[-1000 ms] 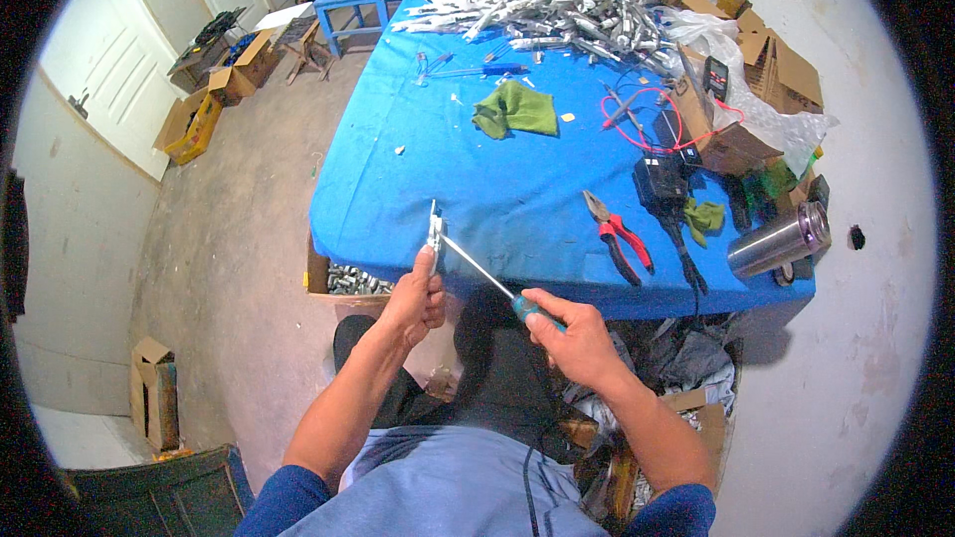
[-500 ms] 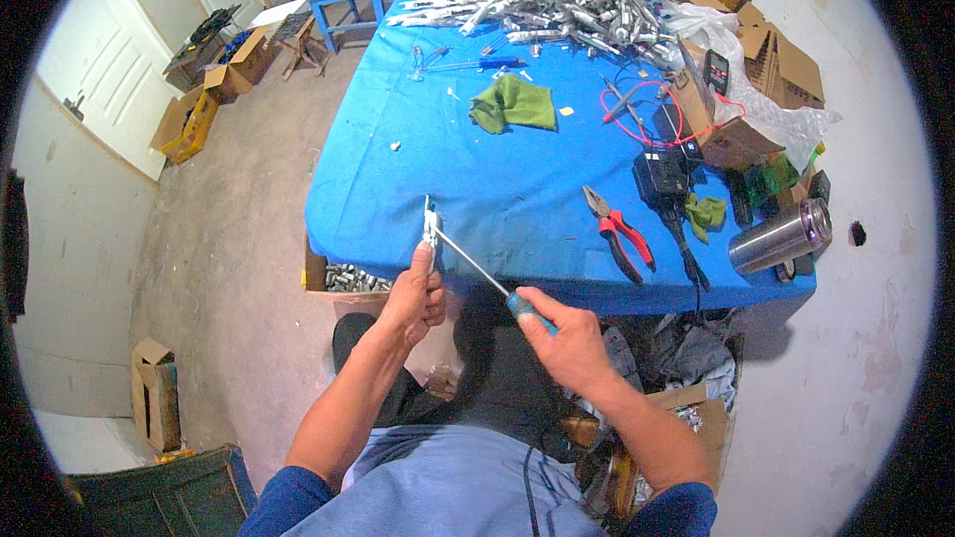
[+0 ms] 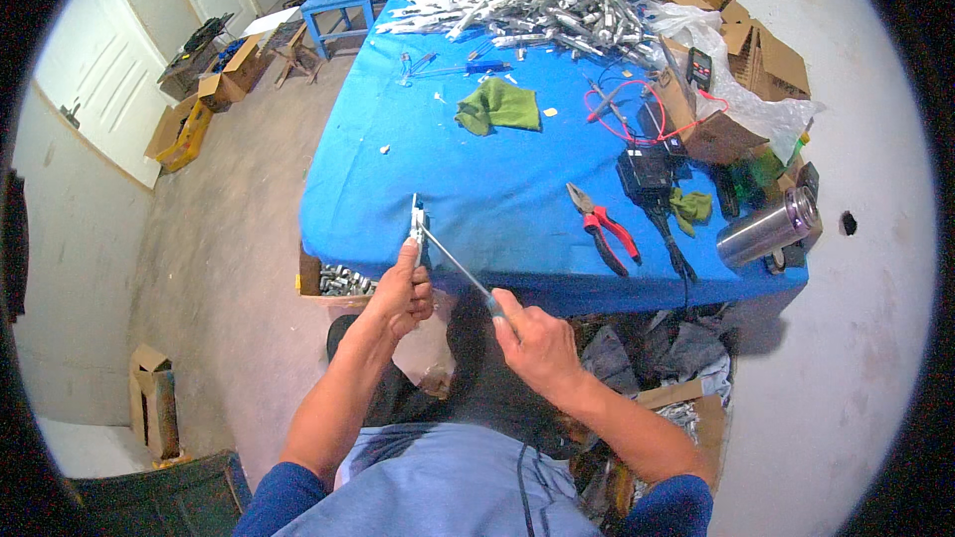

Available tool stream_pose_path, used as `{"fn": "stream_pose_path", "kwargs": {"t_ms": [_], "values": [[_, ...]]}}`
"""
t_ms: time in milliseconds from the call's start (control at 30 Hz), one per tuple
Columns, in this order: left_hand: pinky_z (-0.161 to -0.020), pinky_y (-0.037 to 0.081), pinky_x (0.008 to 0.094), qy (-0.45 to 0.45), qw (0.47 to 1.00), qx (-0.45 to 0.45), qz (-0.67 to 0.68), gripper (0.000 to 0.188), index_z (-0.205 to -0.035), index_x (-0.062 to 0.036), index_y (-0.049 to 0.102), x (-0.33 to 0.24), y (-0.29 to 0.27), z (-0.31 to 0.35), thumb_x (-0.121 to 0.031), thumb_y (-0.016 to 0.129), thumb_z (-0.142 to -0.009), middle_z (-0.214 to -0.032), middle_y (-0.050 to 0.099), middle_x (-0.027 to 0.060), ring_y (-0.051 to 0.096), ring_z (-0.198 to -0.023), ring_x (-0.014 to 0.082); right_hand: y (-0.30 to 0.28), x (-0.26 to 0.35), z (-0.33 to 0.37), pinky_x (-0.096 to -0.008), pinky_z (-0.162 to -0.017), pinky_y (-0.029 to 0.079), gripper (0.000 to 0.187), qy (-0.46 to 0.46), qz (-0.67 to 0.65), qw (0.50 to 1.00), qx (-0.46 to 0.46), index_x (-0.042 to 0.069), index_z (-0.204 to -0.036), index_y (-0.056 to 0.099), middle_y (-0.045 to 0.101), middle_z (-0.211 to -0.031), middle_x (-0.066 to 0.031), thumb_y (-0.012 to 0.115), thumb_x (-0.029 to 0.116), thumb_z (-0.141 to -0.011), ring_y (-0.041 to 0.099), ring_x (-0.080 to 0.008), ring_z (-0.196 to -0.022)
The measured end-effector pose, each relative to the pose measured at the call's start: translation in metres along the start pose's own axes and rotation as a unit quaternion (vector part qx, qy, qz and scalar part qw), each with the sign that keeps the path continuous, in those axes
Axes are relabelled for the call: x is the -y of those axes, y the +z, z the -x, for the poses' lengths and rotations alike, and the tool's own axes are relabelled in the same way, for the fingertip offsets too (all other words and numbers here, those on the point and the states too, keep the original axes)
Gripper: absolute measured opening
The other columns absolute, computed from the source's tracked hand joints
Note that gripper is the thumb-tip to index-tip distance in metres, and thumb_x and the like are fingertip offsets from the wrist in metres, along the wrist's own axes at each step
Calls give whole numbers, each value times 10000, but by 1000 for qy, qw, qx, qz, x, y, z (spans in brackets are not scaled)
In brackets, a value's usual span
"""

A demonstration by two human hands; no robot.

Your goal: The person holds an electronic housing and inserts small components into it by hand and with a screwdriver, then secures a wire and clips part of the assembly using pliers.

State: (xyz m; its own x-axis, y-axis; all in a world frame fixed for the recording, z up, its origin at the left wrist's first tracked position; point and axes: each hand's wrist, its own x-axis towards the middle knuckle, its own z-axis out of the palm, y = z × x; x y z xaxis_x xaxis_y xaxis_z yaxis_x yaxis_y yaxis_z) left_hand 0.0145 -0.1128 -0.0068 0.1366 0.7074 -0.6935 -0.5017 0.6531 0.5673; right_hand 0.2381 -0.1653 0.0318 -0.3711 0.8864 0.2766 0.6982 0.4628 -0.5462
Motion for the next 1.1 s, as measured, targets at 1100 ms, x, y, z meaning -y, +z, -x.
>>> {"fn": "stream_pose_path", "kwargs": {"t_ms": [1100], "values": [[-400, 161, 262, 1, 1000, -2, 1, 618, -571, -215, 259, 2, -4, 5, -700, 500, -869, -499, 257, -59, 206, -407, 96, -31, -11, -10, -279, -515, 461, 364, 203, -225, 951, 68, 77, -1253, 603, 635, -755, -75, 618, 186, -906, 547, -101, -545]]}}
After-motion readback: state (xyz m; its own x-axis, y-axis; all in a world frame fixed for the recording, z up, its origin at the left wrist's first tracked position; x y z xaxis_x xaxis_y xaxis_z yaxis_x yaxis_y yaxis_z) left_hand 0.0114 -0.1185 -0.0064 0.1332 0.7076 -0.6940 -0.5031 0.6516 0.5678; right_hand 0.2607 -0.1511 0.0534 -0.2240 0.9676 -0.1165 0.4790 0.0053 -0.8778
